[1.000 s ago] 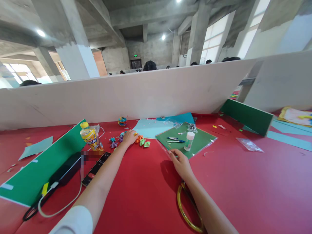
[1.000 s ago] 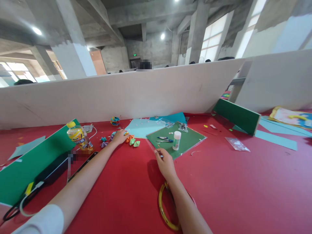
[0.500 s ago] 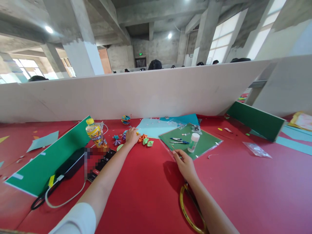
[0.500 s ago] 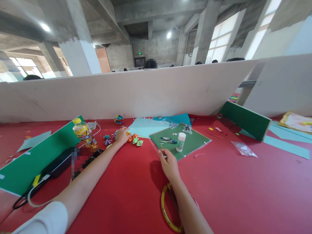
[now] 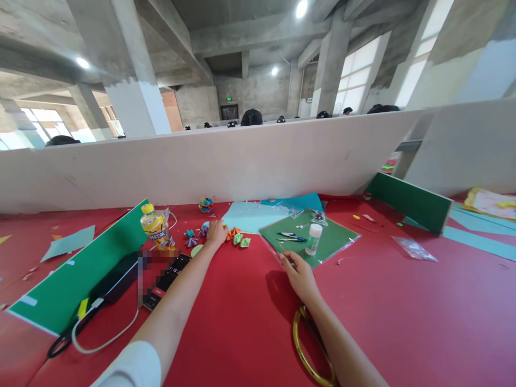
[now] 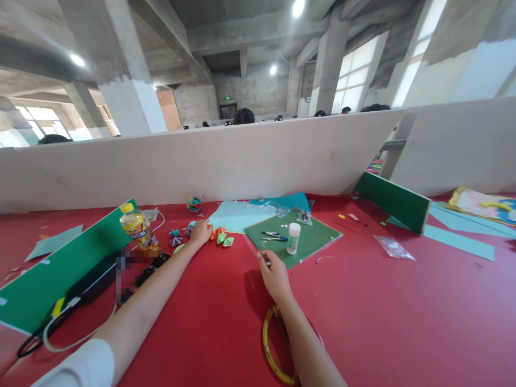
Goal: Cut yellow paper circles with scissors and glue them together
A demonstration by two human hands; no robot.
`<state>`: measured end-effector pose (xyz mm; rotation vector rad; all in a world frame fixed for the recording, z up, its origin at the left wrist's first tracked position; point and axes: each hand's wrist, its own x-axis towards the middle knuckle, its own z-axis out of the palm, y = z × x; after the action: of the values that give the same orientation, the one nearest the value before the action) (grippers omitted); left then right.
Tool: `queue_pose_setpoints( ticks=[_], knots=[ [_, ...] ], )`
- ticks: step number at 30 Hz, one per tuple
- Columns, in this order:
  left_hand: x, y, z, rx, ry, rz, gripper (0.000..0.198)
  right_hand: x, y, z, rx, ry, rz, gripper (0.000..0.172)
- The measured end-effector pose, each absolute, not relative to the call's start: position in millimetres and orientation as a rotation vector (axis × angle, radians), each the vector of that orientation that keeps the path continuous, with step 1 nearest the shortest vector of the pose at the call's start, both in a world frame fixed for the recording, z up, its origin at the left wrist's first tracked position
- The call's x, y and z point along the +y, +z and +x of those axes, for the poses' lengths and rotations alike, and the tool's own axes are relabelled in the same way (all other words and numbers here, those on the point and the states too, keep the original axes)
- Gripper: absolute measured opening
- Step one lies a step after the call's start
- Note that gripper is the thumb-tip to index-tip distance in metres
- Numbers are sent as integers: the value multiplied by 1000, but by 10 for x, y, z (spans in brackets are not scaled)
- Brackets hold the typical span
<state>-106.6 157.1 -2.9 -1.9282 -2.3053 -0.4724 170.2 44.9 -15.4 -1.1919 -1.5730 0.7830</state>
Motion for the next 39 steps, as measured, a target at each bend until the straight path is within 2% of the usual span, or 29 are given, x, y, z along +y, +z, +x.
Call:
queue_pose_setpoints(
  ticks=[8, 19, 25, 29, 34, 39],
  knots=[
    [1453, 45, -1016, -2267, -622, -1948, 28, 441, -140, 1712, -1565, 775, -1174, 42],
    [1352, 479, -1202, -2246, -1054, -1810, 27, 437, -124, 1721, -1557, 766, -1185, 41],
    [718, 42, -784, -2242, -1155, -1836, 21, 411, -163, 1727, -1533, 790, -1196, 43],
    [394, -169, -547, -2196, -1136, -2038, 18, 284, -33, 1642, -1630, 709, -1176, 37],
    [388, -186, -685, -2198, -1044, -2145, 16, 375, 287, 1270, -2004, 658, -1081, 25],
    [611, -288, -759, -2204, -925, -2155, 23, 1147, 363, 545, -2252, 552, -1082, 24]
  ],
)
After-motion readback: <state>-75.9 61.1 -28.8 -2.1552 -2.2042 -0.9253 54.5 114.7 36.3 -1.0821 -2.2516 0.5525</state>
